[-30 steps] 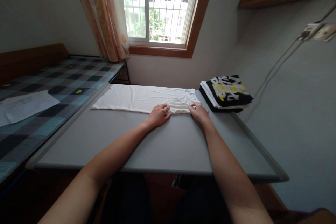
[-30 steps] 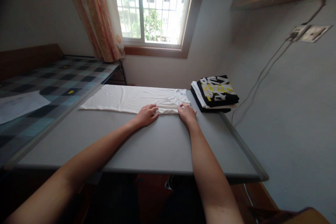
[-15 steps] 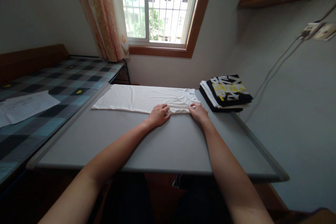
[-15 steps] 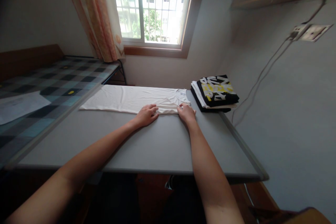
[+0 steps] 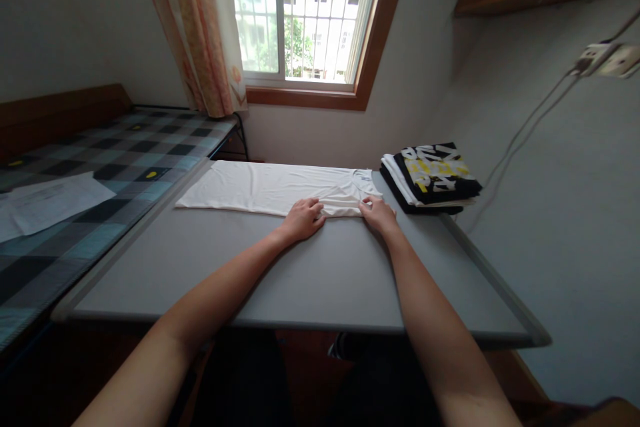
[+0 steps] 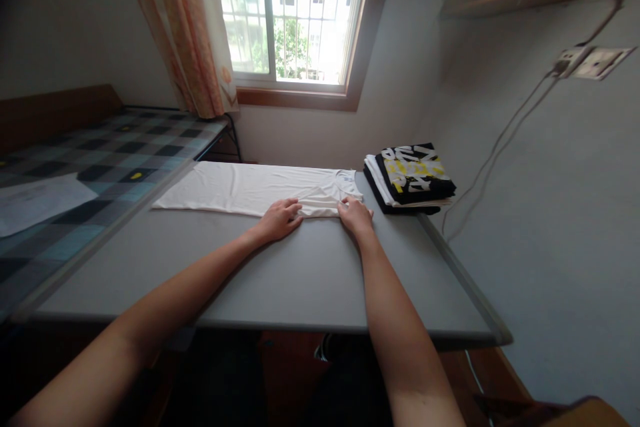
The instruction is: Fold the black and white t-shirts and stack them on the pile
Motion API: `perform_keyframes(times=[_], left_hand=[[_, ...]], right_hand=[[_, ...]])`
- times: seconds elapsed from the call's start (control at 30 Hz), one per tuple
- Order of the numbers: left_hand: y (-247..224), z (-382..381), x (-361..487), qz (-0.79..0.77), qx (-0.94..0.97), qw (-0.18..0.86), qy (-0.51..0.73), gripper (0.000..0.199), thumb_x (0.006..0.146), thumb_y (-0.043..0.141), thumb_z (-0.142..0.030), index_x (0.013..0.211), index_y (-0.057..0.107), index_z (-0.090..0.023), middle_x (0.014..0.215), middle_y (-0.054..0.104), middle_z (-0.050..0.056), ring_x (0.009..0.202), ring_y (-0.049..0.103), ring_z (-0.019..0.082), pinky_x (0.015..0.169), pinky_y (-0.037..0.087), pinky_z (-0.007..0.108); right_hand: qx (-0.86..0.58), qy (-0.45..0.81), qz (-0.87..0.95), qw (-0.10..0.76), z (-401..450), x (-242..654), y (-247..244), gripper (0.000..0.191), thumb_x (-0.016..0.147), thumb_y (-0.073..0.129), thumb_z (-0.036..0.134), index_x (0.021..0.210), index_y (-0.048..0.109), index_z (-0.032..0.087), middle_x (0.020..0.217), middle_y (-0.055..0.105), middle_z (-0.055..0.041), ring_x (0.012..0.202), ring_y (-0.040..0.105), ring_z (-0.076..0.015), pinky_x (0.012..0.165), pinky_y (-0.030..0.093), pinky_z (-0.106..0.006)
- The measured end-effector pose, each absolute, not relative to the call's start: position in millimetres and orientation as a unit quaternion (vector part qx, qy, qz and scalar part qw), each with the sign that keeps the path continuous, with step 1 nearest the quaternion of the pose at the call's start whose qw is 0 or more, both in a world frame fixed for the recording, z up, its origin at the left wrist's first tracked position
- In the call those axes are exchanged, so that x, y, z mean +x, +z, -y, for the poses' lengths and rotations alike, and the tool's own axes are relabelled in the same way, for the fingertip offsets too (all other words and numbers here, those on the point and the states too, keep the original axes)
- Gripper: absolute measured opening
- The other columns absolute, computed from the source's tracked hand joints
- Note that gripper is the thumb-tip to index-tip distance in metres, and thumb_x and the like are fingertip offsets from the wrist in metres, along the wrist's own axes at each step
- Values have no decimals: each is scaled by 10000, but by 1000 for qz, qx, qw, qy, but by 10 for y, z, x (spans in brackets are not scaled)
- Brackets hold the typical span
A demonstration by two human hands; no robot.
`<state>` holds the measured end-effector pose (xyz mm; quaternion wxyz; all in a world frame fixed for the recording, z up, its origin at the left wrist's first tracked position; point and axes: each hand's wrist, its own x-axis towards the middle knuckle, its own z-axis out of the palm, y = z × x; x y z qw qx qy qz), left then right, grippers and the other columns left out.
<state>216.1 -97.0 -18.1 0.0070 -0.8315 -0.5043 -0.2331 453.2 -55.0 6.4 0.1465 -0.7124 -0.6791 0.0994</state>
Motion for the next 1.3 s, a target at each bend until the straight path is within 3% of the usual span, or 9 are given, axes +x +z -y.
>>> perform_keyframes(times=[1.3], left_hand=[[-171, 978, 2165, 505, -831, 0, -235, 301, 907, 529, -360, 1147, 646, -220, 1302, 591, 96, 1194, 550, 252, 1050, 425, 412]], right_hand=[[-712, 100, 679, 147, 563, 4522, 79, 349, 892, 473, 407, 1141, 640, 228, 1142, 696, -118, 1118, 604, -297, 963, 390, -461]])
